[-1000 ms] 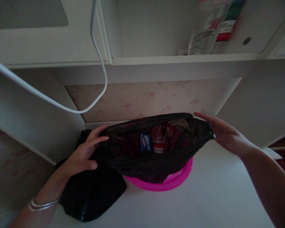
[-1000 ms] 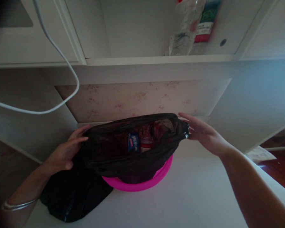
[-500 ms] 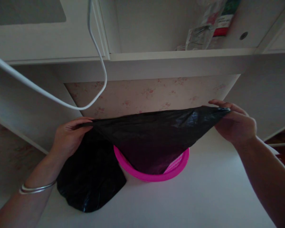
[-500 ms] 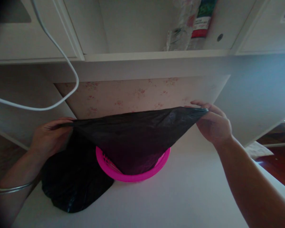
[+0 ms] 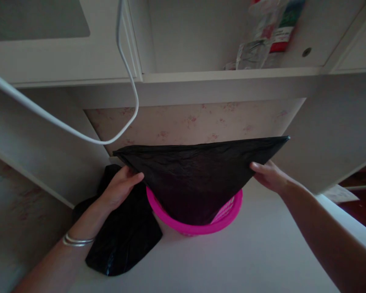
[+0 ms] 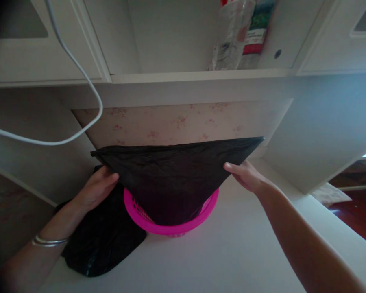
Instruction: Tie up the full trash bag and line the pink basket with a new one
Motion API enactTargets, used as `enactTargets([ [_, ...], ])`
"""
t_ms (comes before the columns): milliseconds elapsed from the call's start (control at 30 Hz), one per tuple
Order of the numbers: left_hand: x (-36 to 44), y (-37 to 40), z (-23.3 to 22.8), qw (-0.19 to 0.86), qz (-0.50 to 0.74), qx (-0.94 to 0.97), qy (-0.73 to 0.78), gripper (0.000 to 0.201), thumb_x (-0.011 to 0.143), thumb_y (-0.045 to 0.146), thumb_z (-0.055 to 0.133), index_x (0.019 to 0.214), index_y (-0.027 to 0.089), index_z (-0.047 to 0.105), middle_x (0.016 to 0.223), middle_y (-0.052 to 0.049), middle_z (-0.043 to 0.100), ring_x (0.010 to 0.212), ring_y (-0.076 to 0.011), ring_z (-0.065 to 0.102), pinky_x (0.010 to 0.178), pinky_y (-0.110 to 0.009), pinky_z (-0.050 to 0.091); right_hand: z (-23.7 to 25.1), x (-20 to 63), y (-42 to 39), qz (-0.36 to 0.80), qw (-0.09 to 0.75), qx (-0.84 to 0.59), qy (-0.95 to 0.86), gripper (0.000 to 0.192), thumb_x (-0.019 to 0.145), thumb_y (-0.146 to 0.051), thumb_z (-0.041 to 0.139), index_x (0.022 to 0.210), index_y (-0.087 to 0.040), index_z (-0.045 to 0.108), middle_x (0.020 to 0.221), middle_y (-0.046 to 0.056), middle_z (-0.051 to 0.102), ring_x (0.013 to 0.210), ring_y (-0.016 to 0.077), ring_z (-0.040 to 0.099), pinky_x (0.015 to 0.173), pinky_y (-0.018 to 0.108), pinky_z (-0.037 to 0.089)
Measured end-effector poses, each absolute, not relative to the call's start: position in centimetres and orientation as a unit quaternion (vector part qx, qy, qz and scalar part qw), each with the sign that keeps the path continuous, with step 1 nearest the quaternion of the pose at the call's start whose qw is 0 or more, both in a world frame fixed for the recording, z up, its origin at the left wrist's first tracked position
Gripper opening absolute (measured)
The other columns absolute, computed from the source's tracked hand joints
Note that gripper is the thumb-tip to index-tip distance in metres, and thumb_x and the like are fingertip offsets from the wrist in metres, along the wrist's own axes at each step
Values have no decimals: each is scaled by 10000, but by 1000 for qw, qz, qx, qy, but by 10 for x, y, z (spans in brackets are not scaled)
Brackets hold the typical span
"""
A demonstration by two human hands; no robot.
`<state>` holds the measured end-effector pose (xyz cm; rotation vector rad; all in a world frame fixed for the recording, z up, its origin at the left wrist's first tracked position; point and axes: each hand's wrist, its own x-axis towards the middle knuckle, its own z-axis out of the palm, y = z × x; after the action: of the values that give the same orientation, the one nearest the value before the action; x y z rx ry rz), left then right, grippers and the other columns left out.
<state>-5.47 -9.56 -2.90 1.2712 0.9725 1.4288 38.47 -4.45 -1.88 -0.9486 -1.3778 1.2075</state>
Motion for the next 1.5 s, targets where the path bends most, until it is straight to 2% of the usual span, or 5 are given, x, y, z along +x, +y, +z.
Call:
enactTargets([
  [367, -19, -97, -27, 423, 667, 482, 381, 293, 652, 362, 921, 891, 240, 802, 940, -56, 836, 1032, -360, 769, 981, -567, 604, 2, 312, -47, 495, 483, -356, -629, 459, 725, -523, 894, 1076, -243, 799, 1264, 71, 777, 1231, 355, 696, 1185, 581, 477],
  [767, -45, -96, -19, 374, 716, 413, 420, 310, 873, 545, 717, 1021, 277, 770, 1181, -60, 808, 1200, -344, 715, 981, -517, 630, -2, 348, -38, 425, 491, -401, -646, 694, 654, -457, 953, 1272, -239, 726, 1386, 96, 715, 1315, 379, 644, 1203, 587, 454],
  [1033, -7, -110, 3, 359, 528, 646, 418, 599, 725, 396, 920, 1270, 257, 713, 1240, -75, 788, 1234, -353, 694, 1139, -549, 500, 20, 290, -45, 350, 240, -277, -862, 1061, 552, -475, 991, 1485, -216, 555, 1490, 128, 626, 1368, 363, 587, 1193, 524, 446],
  [1300, 23, -113, 20, 321, 519, 680, 405, 226, 739, 386, 856, 900, 232, 816, 929, -42, 839, 929, -330, 784, 932, -487, 622, 18, 232, -43, 290, 83, -273, -913, 390, 698, -467, 894, 994, -223, 823, 928, 37, 826, 888, 271, 759, 839, 362, 592],
  [1500, 5, -113, -6, 272, 555, 654, 436, 300, 781, 459, 847, 967, 227, 814, 995, -70, 832, 961, -321, 764, 923, -455, 591, 21, 246, -39, 244, 138, -317, -906, 260, 844, -410, 741, 987, -210, 825, 948, 69, 823, 893, 289, 746, 854, 393, 577],
])
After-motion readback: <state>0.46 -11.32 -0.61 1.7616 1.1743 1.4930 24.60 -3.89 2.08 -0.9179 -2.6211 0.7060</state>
